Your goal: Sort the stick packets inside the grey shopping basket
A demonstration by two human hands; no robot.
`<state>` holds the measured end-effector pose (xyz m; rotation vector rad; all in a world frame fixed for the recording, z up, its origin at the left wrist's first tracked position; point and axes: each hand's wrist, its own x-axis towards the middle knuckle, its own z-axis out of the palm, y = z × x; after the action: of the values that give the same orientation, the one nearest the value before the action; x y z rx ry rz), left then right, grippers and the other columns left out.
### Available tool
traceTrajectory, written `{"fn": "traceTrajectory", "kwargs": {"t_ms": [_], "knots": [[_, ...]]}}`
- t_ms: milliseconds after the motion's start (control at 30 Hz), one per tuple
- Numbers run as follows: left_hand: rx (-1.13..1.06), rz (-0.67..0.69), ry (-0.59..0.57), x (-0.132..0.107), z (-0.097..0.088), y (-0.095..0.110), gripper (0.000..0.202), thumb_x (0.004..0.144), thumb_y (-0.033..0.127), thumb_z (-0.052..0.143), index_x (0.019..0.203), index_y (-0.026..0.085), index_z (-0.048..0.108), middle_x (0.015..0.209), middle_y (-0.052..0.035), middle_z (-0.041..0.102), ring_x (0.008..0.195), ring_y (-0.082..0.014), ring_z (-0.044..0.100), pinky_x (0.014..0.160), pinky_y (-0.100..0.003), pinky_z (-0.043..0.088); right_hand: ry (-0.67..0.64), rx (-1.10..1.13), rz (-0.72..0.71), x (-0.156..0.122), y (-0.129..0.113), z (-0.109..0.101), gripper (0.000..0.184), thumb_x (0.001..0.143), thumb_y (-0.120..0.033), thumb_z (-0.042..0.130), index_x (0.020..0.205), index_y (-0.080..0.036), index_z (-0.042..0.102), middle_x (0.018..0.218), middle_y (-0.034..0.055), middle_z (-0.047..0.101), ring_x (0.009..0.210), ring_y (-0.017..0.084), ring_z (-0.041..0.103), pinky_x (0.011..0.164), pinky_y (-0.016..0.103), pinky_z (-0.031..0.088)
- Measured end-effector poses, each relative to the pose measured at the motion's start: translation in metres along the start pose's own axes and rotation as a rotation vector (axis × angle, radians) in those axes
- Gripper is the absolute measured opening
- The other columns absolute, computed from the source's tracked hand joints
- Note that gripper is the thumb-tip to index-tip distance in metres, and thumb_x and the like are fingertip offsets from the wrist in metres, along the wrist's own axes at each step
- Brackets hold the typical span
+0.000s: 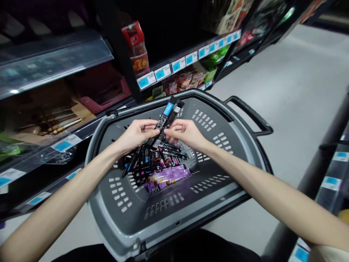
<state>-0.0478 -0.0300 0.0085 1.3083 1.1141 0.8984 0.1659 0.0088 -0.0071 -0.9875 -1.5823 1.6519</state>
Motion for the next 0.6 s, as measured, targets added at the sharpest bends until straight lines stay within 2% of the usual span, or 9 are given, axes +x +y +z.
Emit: {"fn": "traceTrajectory", "kwargs": {"t_ms": [67,133,200,300,433,500,600], "knots": [[0.086,0.066,0.056,0.001,-0.001,0.001,0.037,0.077,0.036,0.083,0.106,0.013,0.08,0.103,-0.0085,0.076,0.086,-0.0164,0.068,0.082,-0.03,0.053,-0.106,-0.059,0.036,-0.001,0.0,0.001,0.039,0.067,-0.049,0.094,0.074,-0.017,0.073,0.07,0.0061,0.077,0.054,0.015,0.068,0.046,0.024,0.048],[0.148,0.098,0.077,0.002,-0.001,0.003,0.038,0.076,0.037,0.083,0.106,0.014,0.082,0.098,-0.0077,0.075,0.08,-0.0154,0.066,0.076,-0.029,0.053,-0.196,-0.097,0.058,-0.003,0.002,0.002,0.039,0.071,-0.052,0.091,0.078,-0.017,0.076,0.073,0.0067,0.078,0.055,0.017,0.069,0.045,0.025,0.047],[0.152,0.093,0.036,0.002,-0.001,0.005,0.039,0.077,0.036,0.082,0.11,0.015,0.082,0.089,-0.0065,0.076,0.074,-0.015,0.065,0.069,-0.028,0.052,-0.235,-0.1,0.073,-0.007,0.006,0.005,0.039,0.074,-0.056,0.087,0.081,-0.019,0.078,0.077,0.0065,0.08,0.058,0.019,0.071,0.047,0.028,0.049],[0.109,0.083,-0.049,0.001,-0.001,0.005,0.039,0.077,0.034,0.082,0.113,0.018,0.083,0.087,-0.0074,0.08,0.073,-0.0167,0.069,0.068,-0.028,0.054,-0.329,-0.151,0.141,-0.013,0.01,0.007,0.041,0.079,-0.063,0.082,0.084,-0.022,0.078,0.08,0.0055,0.079,0.069,0.021,0.073,0.057,0.033,0.056],[0.136,0.115,-0.049,0.002,-0.001,0.004,0.029,0.077,0.039,0.082,0.098,0.019,0.086,0.083,-0.0077,0.081,0.073,-0.0179,0.071,0.067,-0.028,0.055,-0.519,-0.171,0.211,-0.018,0.011,0.012,0.049,0.088,-0.071,0.068,0.092,-0.024,0.079,0.09,0.0054,0.08,0.076,0.02,0.073,0.074,0.036,0.059],[0.139,0.123,-0.043,0.002,-0.001,0.005,0.028,0.076,0.041,0.083,0.092,0.018,0.085,0.075,-0.0066,0.078,0.065,-0.0159,0.067,0.062,-0.027,0.051,-0.517,-0.162,0.208,-0.018,0.011,0.014,0.054,0.089,-0.075,0.064,0.094,-0.023,0.078,0.097,0.0062,0.081,0.075,0.019,0.072,0.074,0.036,0.058],[0.12,0.126,-0.037,0.002,-0.002,0.007,0.031,0.074,0.042,0.084,0.09,0.015,0.082,0.065,-0.0041,0.073,0.055,-0.0121,0.059,0.055,-0.024,0.045,-0.481,-0.217,0.198,-0.017,0.01,0.016,0.056,0.091,-0.075,0.061,0.094,-0.022,0.079,0.096,0.0074,0.08,0.075,0.02,0.072,0.072,0.036,0.058]]}}
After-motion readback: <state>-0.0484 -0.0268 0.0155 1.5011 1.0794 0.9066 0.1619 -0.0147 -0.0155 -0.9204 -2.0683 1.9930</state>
